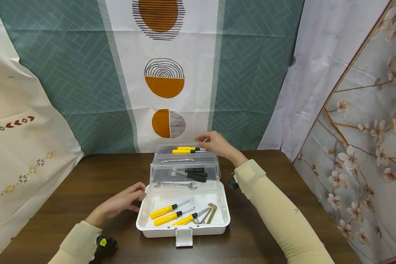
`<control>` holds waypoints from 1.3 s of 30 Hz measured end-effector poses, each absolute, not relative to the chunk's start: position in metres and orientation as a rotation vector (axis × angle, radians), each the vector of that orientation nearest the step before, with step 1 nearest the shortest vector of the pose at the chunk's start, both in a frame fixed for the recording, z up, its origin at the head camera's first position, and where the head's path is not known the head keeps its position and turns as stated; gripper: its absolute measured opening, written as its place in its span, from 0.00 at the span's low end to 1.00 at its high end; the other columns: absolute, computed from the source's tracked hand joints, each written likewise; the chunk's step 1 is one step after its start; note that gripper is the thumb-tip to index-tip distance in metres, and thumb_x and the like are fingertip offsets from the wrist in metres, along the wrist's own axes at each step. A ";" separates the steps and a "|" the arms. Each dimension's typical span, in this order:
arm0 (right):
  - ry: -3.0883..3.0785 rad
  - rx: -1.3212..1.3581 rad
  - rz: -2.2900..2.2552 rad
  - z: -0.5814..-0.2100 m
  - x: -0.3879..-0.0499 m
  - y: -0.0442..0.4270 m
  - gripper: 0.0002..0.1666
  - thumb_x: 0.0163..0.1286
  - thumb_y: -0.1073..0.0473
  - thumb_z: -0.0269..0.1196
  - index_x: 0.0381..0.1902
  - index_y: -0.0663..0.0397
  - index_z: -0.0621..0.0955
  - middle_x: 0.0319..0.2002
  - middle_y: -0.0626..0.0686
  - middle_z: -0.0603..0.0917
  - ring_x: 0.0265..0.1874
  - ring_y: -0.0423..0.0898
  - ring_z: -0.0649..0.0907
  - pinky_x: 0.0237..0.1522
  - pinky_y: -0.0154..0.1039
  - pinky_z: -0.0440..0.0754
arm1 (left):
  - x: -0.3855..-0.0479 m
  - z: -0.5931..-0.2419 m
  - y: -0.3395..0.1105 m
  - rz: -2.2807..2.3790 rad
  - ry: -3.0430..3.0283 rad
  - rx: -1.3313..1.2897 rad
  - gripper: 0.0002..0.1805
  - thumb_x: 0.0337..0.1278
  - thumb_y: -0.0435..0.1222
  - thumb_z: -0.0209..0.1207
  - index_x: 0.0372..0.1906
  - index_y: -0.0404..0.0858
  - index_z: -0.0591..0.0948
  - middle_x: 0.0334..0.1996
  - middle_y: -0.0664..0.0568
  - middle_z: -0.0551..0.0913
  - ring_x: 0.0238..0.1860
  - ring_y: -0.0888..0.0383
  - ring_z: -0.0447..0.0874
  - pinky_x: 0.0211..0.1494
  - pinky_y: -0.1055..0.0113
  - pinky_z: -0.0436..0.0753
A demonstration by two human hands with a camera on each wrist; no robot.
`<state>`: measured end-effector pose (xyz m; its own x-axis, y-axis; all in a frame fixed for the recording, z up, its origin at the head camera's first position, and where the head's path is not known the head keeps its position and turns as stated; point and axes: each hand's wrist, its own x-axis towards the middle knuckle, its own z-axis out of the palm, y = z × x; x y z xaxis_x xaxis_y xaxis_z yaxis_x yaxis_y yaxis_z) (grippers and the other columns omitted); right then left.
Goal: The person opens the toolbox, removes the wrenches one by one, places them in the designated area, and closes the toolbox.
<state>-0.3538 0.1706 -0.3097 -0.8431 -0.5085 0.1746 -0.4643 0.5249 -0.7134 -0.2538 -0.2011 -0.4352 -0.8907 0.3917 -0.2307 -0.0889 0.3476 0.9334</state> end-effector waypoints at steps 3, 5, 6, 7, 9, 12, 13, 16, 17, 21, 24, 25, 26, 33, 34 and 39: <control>2.696 -0.880 -1.204 -0.307 -0.355 0.164 0.21 0.80 0.59 0.60 0.65 0.62 0.81 0.55 0.62 0.83 0.45 0.61 0.84 0.52 0.60 0.83 | -0.255 -0.434 -0.202 1.562 2.194 0.269 0.15 0.76 0.41 0.54 0.54 0.35 0.69 0.55 0.40 0.76 0.54 0.46 0.80 0.50 0.50 0.89; 2.695 -0.889 -1.191 -0.305 -0.356 0.160 0.20 0.80 0.60 0.60 0.65 0.62 0.81 0.54 0.62 0.83 0.44 0.63 0.84 0.50 0.56 0.85 | -0.255 -0.434 -0.202 1.563 2.189 0.275 0.15 0.76 0.41 0.55 0.55 0.35 0.69 0.55 0.40 0.76 0.53 0.46 0.80 0.50 0.50 0.89; 2.695 -0.895 -1.187 -0.305 -0.356 0.158 0.20 0.79 0.60 0.60 0.65 0.63 0.81 0.54 0.62 0.83 0.44 0.63 0.84 0.49 0.54 0.85 | -0.256 -0.434 -0.203 1.564 2.186 0.279 0.15 0.76 0.41 0.55 0.55 0.34 0.69 0.55 0.40 0.76 0.53 0.46 0.80 0.50 0.50 0.89; 2.695 -0.897 -1.183 -0.304 -0.356 0.156 0.20 0.79 0.61 0.60 0.64 0.63 0.81 0.54 0.62 0.84 0.44 0.63 0.84 0.48 0.52 0.86 | -0.256 -0.434 -0.203 1.562 2.185 0.282 0.15 0.76 0.41 0.55 0.55 0.34 0.69 0.55 0.40 0.76 0.52 0.46 0.80 0.50 0.50 0.89; 2.697 -0.900 -1.176 -0.304 -0.357 0.153 0.20 0.79 0.61 0.60 0.64 0.63 0.81 0.53 0.61 0.84 0.42 0.60 0.84 0.45 0.47 0.85 | -0.256 -0.434 -0.204 1.564 2.179 0.286 0.16 0.76 0.40 0.55 0.55 0.34 0.69 0.54 0.39 0.77 0.52 0.47 0.81 0.50 0.50 0.89; 2.684 -0.894 -1.185 -0.303 -0.357 0.148 0.20 0.79 0.62 0.60 0.64 0.64 0.81 0.52 0.61 0.84 0.40 0.54 0.84 0.44 0.44 0.85 | -0.257 -0.436 -0.205 1.564 2.170 0.290 0.16 0.76 0.40 0.56 0.56 0.34 0.69 0.54 0.40 0.77 0.51 0.47 0.81 0.51 0.50 0.89; 2.682 -0.891 -1.186 -0.303 -0.357 0.147 0.20 0.79 0.62 0.61 0.63 0.64 0.81 0.52 0.61 0.84 0.39 0.53 0.84 0.44 0.44 0.85 | -0.256 -0.436 -0.205 1.565 2.167 0.291 0.16 0.76 0.40 0.56 0.56 0.34 0.69 0.54 0.40 0.77 0.51 0.47 0.81 0.51 0.51 0.89; 2.682 -0.883 -1.182 -0.302 -0.356 0.143 0.19 0.78 0.63 0.61 0.63 0.64 0.82 0.51 0.61 0.84 0.39 0.50 0.84 0.44 0.43 0.85 | -0.256 -0.437 -0.206 1.570 2.158 0.298 0.16 0.76 0.40 0.55 0.56 0.33 0.69 0.54 0.39 0.77 0.52 0.47 0.81 0.50 0.51 0.89; 2.680 -0.885 -1.180 -0.302 -0.357 0.142 0.19 0.78 0.63 0.61 0.63 0.64 0.82 0.51 0.60 0.84 0.39 0.49 0.84 0.44 0.42 0.85 | -0.256 -0.437 -0.206 1.572 2.156 0.300 0.16 0.76 0.40 0.55 0.56 0.33 0.69 0.54 0.39 0.77 0.52 0.47 0.81 0.50 0.51 0.89; 2.661 -0.900 -1.178 -0.304 -0.359 0.137 0.18 0.78 0.64 0.60 0.62 0.64 0.82 0.51 0.61 0.85 0.41 0.50 0.85 0.47 0.46 0.86 | -0.256 -0.437 -0.206 1.575 2.157 0.303 0.16 0.76 0.40 0.55 0.56 0.34 0.69 0.55 0.39 0.77 0.52 0.47 0.81 0.50 0.51 0.89; 2.637 -0.907 -1.182 -0.306 -0.360 0.133 0.18 0.78 0.65 0.60 0.61 0.65 0.82 0.49 0.61 0.85 0.41 0.50 0.85 0.49 0.51 0.86 | -0.256 -0.437 -0.205 1.577 2.155 0.303 0.16 0.76 0.40 0.55 0.56 0.34 0.69 0.55 0.39 0.77 0.52 0.47 0.81 0.50 0.51 0.89; 2.625 -0.905 -1.188 -0.306 -0.361 0.132 0.18 0.78 0.65 0.60 0.61 0.65 0.82 0.49 0.61 0.85 0.41 0.51 0.85 0.51 0.54 0.86 | -0.256 -0.437 -0.205 1.577 2.153 0.304 0.16 0.76 0.40 0.55 0.56 0.34 0.69 0.55 0.39 0.77 0.52 0.47 0.81 0.50 0.51 0.89; 2.613 -0.902 -1.191 -0.307 -0.361 0.130 0.18 0.78 0.65 0.61 0.62 0.65 0.82 0.49 0.61 0.85 0.42 0.54 0.85 0.52 0.56 0.85 | -0.256 -0.438 -0.205 1.578 2.152 0.304 0.16 0.77 0.40 0.55 0.56 0.34 0.69 0.56 0.39 0.77 0.52 0.47 0.81 0.50 0.51 0.89; 2.596 -0.949 -1.136 -0.309 -0.362 0.120 0.19 0.75 0.69 0.62 0.61 0.69 0.81 0.53 0.68 0.84 0.47 0.58 0.85 0.52 0.50 0.86 | -0.257 -0.438 -0.204 1.569 2.176 0.304 0.15 0.76 0.40 0.54 0.55 0.35 0.69 0.56 0.40 0.76 0.53 0.46 0.81 0.51 0.50 0.89; 2.601 -0.957 -1.124 -0.310 -0.362 0.119 0.19 0.75 0.69 0.62 0.61 0.69 0.81 0.52 0.67 0.84 0.47 0.56 0.85 0.51 0.47 0.86 | -0.257 -0.438 -0.204 1.568 2.182 0.302 0.15 0.76 0.40 0.54 0.55 0.35 0.69 0.56 0.40 0.76 0.54 0.46 0.81 0.52 0.49 0.89; 2.610 -0.951 -1.083 -0.311 -0.360 0.111 0.19 0.73 0.70 0.63 0.60 0.71 0.82 0.49 0.64 0.86 0.46 0.55 0.84 0.49 0.41 0.85 | -0.257 -0.439 -0.203 1.567 2.195 0.308 0.14 0.76 0.40 0.53 0.54 0.35 0.70 0.57 0.39 0.76 0.55 0.45 0.80 0.56 0.47 0.87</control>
